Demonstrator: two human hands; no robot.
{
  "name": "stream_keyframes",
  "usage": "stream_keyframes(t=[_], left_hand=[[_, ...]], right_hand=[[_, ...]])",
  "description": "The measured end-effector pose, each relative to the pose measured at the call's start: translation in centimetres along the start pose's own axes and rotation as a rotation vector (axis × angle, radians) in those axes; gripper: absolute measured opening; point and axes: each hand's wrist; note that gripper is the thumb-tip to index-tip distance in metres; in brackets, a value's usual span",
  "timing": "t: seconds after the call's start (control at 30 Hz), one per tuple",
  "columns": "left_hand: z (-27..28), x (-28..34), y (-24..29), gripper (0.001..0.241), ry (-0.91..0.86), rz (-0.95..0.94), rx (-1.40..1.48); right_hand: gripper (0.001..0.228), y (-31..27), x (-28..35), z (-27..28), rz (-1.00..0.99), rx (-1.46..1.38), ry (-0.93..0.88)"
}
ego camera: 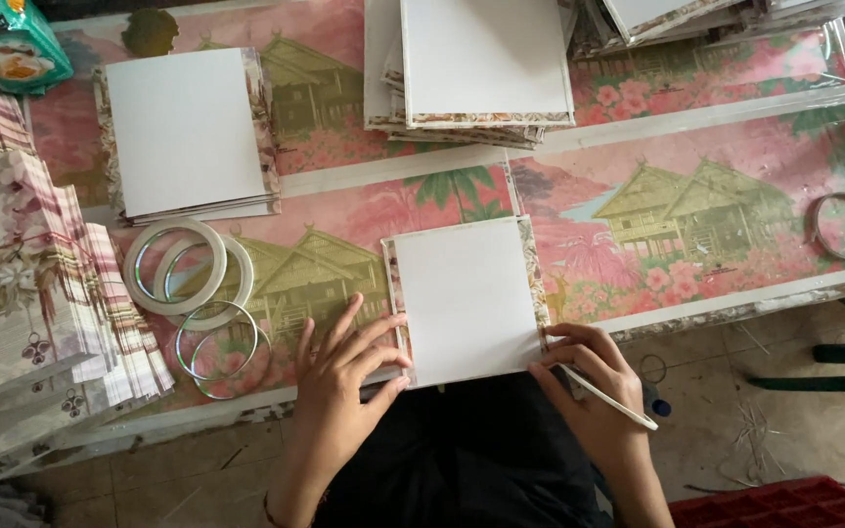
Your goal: The person assembles small white cards by applying adhesive tape to their edges. They pick up a card, apply a strip of tape, and place it on a stack. The person repeats this process for multiple cards, occasionally adjusting the stacks on the table.
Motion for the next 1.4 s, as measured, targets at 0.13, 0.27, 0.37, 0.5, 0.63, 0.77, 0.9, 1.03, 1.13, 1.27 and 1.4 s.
stream_keyframes(t=[0.13, 0.27, 0.37, 0.5, 0.63, 0.77, 0.9, 1.03, 1.13, 1.27, 1.4], left_hand=[[0.1, 0.0, 0.2, 0.014, -0.017, 0.023, 0.080], [-0.5, 0.0, -0.1, 0.019, -0.009, 0.025, 0.069], [-0.8, 0.0, -0.1, 0.019, 0.030, 0.028, 0.055], [-0.8, -0.1, 0.0, 0.021, 0.038, 0.024, 0.017], [-0.9, -0.3, 0.0, 0.025, 0.049, 0.029, -0.042], [-1.2, -0.3, -0.3, 0.027, 0.038, 0.030, -0.058], [-1.4, -0.2, -0.6, 0.026, 0.052, 0.017, -0.071], [-1.4, -0.2, -0.6, 0.024, 0.038, 0.031, -0.058], [-1.4, -0.2, -0.6, 0.025, 0.031, 0.035, -0.052], [-1.5, -0.2, -0.6, 0.024, 0.031, 0.028, -0.058], [-1.6, -0.1, -0.7, 0.026, 0.040, 0.029, -0.057]], right_hand=[[0.007, 0.2, 0.0, -0.1, -0.023, 0.005, 0.003], [0.008, 0.4, 0.2, -0.3, -0.033, 0.058, 0.013], [0.008, 0.3, 0.2, -0.2, -0.012, 0.033, 0.024], [0.009, 0.4, 0.5, 0.2, -0.041, 0.026, 0.009], [0.015, 0.9, 0.7, 1.1, 0.024, 0.058, 0.107], [0.025, 0.8, 0.0, 2.1, 0.050, 0.038, 0.136], [0.004, 1.7, 0.3, 1.8, -0.006, 0.005, 0.127], [0.007, 2.2, 0.4, 1.2, -0.042, -0.019, 0.123], [0.007, 2.1, 0.4, 1.2, -0.060, -0.014, 0.102], [0.008, 2.3, 0.3, 1.0, -0.031, 0.030, 0.112], [0.008, 2.6, 0.4, 0.6, -0.027, 0.061, 0.107]])
Point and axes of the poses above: each hand's wrist, its own x-axis away from the middle knuckle, its own z-axis out of the back of the hand, y = z × x, and after that the axes turned 5 degrees about z, right-handed
